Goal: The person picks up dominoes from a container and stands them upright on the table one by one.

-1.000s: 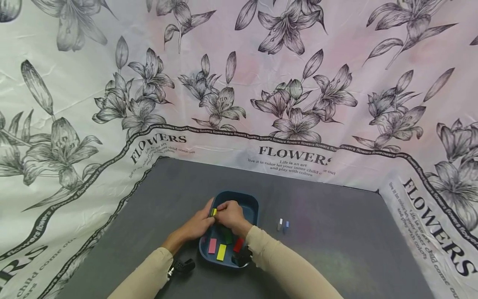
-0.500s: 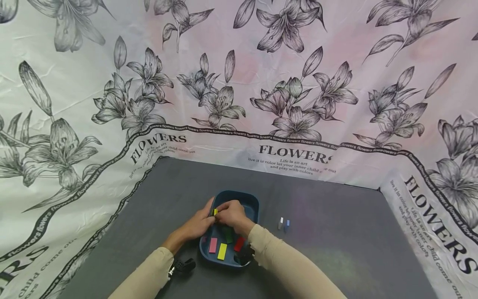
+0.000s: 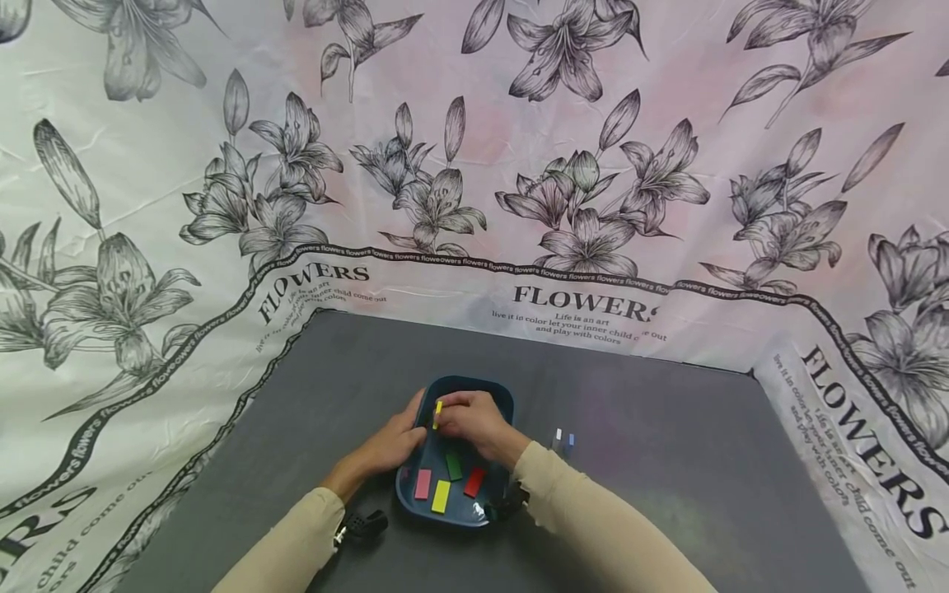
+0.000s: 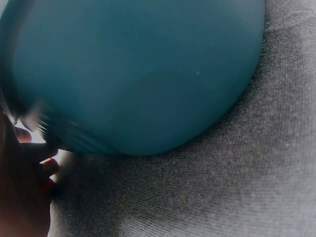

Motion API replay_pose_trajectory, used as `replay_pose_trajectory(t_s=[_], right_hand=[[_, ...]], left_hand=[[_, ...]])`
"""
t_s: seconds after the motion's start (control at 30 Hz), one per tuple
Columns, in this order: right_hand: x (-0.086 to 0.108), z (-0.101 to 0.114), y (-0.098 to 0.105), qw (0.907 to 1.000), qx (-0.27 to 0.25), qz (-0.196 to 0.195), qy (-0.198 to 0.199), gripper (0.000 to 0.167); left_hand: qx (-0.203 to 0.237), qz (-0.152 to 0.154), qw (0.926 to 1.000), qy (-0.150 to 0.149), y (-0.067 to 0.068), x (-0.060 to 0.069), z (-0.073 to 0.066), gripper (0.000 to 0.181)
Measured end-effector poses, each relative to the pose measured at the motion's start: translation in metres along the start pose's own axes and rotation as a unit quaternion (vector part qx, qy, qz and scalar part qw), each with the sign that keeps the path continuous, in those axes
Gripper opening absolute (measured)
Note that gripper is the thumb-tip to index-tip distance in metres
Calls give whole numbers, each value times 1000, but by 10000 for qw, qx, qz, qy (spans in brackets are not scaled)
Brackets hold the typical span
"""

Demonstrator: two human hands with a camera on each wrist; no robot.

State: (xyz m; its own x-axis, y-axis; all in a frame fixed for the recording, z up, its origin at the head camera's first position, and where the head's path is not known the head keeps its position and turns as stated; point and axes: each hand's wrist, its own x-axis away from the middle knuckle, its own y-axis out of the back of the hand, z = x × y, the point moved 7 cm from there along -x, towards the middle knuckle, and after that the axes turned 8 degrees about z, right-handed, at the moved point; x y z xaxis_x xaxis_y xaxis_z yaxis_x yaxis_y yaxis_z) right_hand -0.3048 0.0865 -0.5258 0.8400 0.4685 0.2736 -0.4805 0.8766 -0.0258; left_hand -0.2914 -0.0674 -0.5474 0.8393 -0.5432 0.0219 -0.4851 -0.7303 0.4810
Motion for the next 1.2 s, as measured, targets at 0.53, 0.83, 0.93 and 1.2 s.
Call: replay_pose_trajectory(t_s=[0.53, 0.83, 0.93, 1.2], right_hand=[[38, 36, 10, 9858, 1448, 90, 841, 38], [66, 52, 19, 9697, 2058, 137, 1310, 32], [75, 57, 23, 9671, 2152, 100, 1354, 32], [104, 68, 48, 9611, 2383, -219, 1376, 28]], left_hand=[[147, 88, 9999, 6, -1, 3, -2, 76], [107, -89, 9999, 90, 1, 1, 0, 79], [109, -124, 9999, 46, 1, 0, 0, 80], [80, -101, 9999, 10, 0, 1, 1, 80]])
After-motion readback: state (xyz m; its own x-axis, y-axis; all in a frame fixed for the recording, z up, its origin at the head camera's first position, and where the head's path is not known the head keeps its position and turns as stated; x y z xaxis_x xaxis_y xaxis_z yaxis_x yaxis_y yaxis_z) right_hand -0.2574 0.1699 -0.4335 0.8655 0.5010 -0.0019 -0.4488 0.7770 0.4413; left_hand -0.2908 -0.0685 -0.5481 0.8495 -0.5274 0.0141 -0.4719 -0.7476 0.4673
